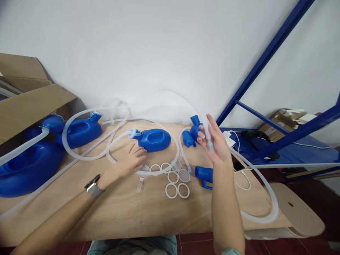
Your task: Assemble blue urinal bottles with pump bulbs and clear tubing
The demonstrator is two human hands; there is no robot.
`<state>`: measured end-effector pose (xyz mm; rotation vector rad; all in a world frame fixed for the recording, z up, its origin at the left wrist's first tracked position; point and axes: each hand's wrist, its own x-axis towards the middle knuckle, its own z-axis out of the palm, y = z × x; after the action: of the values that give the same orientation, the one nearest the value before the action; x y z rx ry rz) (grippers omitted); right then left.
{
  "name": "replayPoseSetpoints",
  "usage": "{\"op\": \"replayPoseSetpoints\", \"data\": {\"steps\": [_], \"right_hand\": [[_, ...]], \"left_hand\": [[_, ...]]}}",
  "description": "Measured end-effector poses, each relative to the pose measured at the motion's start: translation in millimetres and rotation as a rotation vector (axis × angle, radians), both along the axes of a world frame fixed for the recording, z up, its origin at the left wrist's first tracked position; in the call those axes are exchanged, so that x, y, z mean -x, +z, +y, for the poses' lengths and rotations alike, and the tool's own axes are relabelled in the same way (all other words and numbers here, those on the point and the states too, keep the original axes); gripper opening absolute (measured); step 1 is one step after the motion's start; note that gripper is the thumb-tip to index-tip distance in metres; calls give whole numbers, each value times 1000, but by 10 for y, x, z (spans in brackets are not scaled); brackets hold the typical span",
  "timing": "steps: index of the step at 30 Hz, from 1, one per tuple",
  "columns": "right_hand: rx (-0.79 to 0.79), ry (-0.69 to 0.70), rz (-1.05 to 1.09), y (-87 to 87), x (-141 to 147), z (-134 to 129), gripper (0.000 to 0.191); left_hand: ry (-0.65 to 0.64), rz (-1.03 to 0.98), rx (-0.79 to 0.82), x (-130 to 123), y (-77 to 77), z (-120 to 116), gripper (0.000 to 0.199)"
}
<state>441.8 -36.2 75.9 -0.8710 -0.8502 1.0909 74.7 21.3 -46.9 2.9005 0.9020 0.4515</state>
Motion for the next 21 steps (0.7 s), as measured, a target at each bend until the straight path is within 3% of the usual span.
{"op": "replayPoseSetpoints", "data": {"steps": [2,6,9,13,15,18,21], "right_hand": [[55,32,0,-262,127,-230,53],[82,12,-136,-764,183,-574,18],[40,-96,-296,-993,30,-731,29],[116,-216,-608,-1044,-223,-857,39],[191,-183,-732,-1025,-229,-906,41],[221,-21,-815,-1036,3,-975,47],[173,109,-884,-1077,380,-1047,61]], "left_hand": [[-31,45,88,49,-119,-180,35],[-40,99,252,109,-276,-293,41],[-27,95,273,81,-294,-275,40],[-66,48,282,-154,-181,-372,56],[-118,-35,242,-368,-73,-485,68],[-212,-213,-15,-734,111,-631,71],[-370,-280,-304,-1007,232,-657,54]]}}
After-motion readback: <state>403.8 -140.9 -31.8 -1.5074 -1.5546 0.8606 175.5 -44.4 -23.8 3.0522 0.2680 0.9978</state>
